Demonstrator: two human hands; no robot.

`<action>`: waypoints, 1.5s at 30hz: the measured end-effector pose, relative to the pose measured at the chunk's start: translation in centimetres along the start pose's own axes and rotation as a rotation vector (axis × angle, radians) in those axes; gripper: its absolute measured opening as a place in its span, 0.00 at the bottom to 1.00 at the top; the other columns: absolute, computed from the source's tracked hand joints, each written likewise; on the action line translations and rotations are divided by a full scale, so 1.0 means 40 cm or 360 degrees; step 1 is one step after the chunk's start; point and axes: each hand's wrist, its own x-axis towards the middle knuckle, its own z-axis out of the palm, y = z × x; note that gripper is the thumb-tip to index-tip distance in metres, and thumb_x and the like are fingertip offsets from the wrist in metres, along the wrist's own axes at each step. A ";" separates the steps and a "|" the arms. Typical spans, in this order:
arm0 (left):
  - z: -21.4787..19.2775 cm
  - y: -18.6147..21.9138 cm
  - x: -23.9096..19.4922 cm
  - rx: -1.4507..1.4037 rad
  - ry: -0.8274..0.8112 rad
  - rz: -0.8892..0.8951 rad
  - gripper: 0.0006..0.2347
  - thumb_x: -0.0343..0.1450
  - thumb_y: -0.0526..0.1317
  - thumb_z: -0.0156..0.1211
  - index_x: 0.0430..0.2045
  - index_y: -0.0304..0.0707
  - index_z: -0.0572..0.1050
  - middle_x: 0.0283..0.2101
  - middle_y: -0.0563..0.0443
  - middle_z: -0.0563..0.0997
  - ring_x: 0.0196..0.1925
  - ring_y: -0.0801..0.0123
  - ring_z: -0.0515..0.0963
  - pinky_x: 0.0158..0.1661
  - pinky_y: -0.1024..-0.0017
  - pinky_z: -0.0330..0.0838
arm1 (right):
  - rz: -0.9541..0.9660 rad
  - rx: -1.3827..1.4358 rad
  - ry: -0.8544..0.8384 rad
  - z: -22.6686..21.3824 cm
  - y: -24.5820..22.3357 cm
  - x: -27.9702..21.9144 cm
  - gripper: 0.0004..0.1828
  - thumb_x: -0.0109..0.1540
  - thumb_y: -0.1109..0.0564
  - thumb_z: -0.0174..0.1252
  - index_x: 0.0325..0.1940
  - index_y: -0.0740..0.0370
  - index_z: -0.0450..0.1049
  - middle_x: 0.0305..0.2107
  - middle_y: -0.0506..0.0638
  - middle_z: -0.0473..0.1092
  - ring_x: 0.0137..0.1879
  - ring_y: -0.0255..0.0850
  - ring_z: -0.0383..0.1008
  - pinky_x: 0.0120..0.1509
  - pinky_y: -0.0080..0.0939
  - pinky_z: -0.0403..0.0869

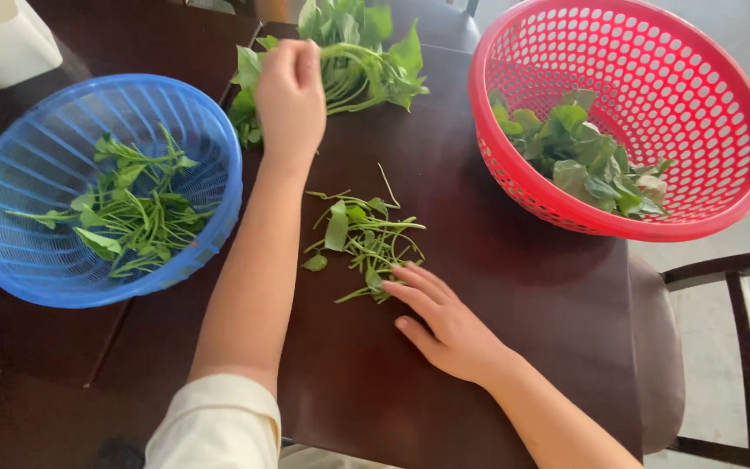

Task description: Manually picking leaves off stems of green vegetables and sorting them into baskets.

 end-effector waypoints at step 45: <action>-0.334 0.410 -0.029 -0.0761 -0.0671 -0.0136 0.07 0.81 0.39 0.46 0.40 0.36 0.70 0.21 0.51 0.78 0.23 0.71 0.83 0.27 0.72 0.72 | -0.0200 -0.0290 0.1036 -0.243 -0.159 0.169 0.05 0.60 0.61 0.67 0.39 0.61 0.80 0.39 0.49 0.74 0.47 0.42 0.75 0.54 0.43 0.66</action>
